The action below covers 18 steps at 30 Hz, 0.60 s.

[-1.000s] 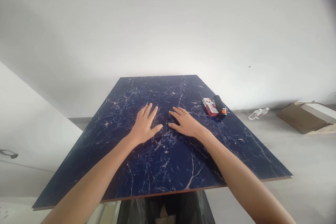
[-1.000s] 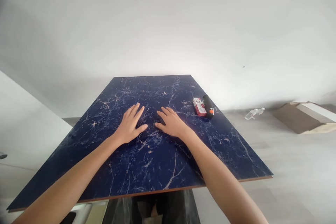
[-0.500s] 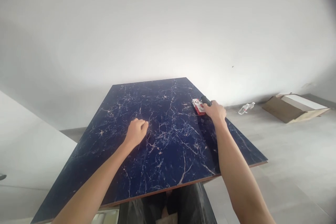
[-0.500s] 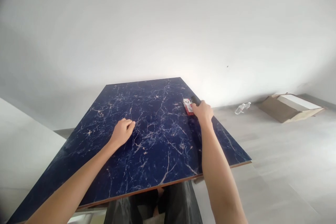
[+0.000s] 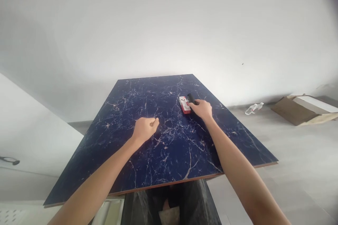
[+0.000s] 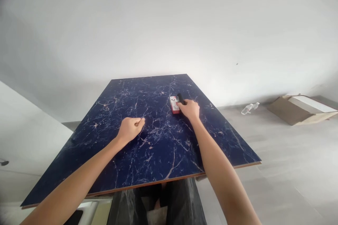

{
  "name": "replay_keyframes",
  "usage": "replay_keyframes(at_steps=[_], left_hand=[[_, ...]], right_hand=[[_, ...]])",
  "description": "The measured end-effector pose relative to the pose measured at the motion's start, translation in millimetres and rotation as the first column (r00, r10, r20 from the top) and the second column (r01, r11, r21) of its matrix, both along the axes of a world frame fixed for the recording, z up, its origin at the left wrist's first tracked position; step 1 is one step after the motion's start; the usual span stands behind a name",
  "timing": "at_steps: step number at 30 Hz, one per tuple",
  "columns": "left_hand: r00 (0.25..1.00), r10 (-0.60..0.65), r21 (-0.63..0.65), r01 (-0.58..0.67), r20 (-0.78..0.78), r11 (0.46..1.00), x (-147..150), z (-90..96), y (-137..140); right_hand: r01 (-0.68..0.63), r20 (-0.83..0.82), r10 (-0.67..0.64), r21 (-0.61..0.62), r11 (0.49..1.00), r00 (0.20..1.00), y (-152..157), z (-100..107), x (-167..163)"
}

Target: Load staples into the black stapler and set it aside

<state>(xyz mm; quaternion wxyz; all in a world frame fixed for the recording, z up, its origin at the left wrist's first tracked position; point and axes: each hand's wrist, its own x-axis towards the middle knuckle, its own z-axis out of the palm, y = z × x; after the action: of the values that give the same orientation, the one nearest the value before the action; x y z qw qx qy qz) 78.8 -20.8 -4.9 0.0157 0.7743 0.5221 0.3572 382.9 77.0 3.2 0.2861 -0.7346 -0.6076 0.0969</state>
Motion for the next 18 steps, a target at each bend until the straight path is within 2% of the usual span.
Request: replay_keyframes(at_steps=[3, 7, 11, 13, 16, 18], left_hand=[[0.999, 0.043, 0.039, -0.042, -0.017, 0.998, -15, 4.8, 9], [0.971, 0.239, 0.065, -0.237, -0.026, 0.969, -57, 9.4, 25], [0.926, 0.375, -0.049, -0.377, -0.036, 0.925, -117, 4.9, 35], [0.886, 0.463, -0.170, -0.453, 0.020, 0.875, -143, 0.6, 37], [0.817, 0.569, -0.300, -0.523, 0.089, 0.798, -166, -4.4, 40], [0.805, 0.582, -0.308, -0.529, 0.112, 0.791, -170, -6.1, 42]], right_hand=[[-0.111, -0.032, 0.112, 0.024, 0.994, 0.993, -2, 1, -49], [-0.253, -0.057, 0.255, 0.032, 0.967, 0.965, -5, 4, -122], [-0.350, -0.131, 0.355, 0.059, 0.935, 0.926, -14, 4, -196], [-0.374, -0.158, 0.380, 0.063, 0.925, 0.912, -22, 3, -234], [-0.399, -0.227, 0.404, 0.072, 0.914, 0.886, -33, 0, -288], [-0.392, -0.303, 0.403, 0.100, 0.914, 0.863, -39, -4, -315]])
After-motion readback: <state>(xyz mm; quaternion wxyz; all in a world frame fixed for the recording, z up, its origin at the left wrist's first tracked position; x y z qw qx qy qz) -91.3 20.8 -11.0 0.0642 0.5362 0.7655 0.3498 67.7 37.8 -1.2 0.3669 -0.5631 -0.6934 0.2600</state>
